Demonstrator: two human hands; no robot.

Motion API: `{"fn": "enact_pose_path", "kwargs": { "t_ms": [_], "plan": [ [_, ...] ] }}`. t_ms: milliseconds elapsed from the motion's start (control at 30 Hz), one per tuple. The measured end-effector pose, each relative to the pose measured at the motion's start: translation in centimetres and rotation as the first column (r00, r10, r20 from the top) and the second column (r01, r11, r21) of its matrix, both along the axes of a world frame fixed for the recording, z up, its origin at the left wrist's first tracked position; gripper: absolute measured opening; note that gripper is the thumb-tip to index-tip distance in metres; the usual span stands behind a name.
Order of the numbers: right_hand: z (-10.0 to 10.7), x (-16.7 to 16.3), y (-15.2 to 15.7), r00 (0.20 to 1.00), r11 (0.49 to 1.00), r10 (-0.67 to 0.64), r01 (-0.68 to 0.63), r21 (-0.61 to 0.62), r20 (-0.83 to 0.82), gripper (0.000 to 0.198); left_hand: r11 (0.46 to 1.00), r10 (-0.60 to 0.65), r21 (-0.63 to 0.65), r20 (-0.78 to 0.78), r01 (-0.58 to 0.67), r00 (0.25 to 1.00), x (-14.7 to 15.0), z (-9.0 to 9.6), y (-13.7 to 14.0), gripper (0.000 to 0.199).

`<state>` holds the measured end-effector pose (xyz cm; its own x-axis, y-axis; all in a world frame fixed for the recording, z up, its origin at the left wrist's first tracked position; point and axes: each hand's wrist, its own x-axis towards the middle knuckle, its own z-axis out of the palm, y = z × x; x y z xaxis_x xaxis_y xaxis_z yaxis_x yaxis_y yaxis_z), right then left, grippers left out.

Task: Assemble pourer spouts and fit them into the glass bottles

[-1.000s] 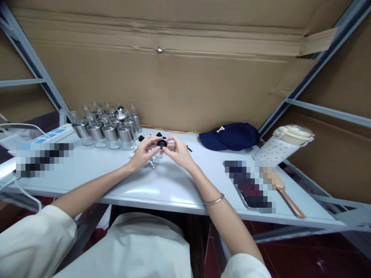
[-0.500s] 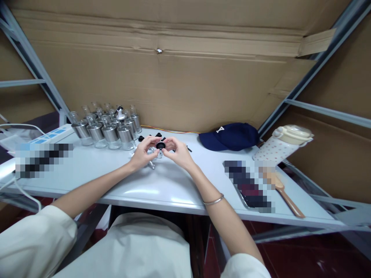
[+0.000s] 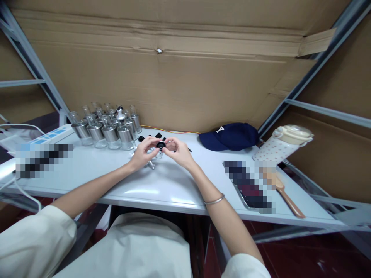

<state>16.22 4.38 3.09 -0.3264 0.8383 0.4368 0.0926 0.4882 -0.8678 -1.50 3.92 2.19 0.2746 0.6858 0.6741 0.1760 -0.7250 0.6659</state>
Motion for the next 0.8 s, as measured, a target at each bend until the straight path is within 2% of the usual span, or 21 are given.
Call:
{"fn": "enact_pose_path", "kwargs": {
  "t_ms": [200, 367, 533, 800],
  "plan": [
    [0.16, -0.05, -0.12, 1.000, 1.000, 0.004, -0.004, -0.018, 0.005, 0.030, 1.000, -0.009, -0.007, -0.002, 0.009, 1.000, -0.13, 0.17, -0.02, 0.026],
    [0.33, -0.09, -0.26, 0.997, 0.999, -0.042, 0.041, 0.030, 0.062, 0.024, 0.999, -0.021, -0.027, 0.003, 0.021, 1.000, -0.21, -0.11, 0.19, 0.026],
    [0.26, 0.01, -0.30, 0.993, 0.996, -0.040, 0.031, 0.079, 0.113, 0.021, 0.999, -0.024, -0.028, -0.016, 0.024, 1.000, -0.08, -0.17, 0.16, 0.026],
    [0.11, -0.09, -0.24, 0.994, 0.997, -0.033, 0.025, 0.078, 0.106, 0.024, 0.994, 0.057, 0.096, -0.085, -0.048, 0.995, -0.04, 0.45, -0.21, 0.027]
  ]
}}
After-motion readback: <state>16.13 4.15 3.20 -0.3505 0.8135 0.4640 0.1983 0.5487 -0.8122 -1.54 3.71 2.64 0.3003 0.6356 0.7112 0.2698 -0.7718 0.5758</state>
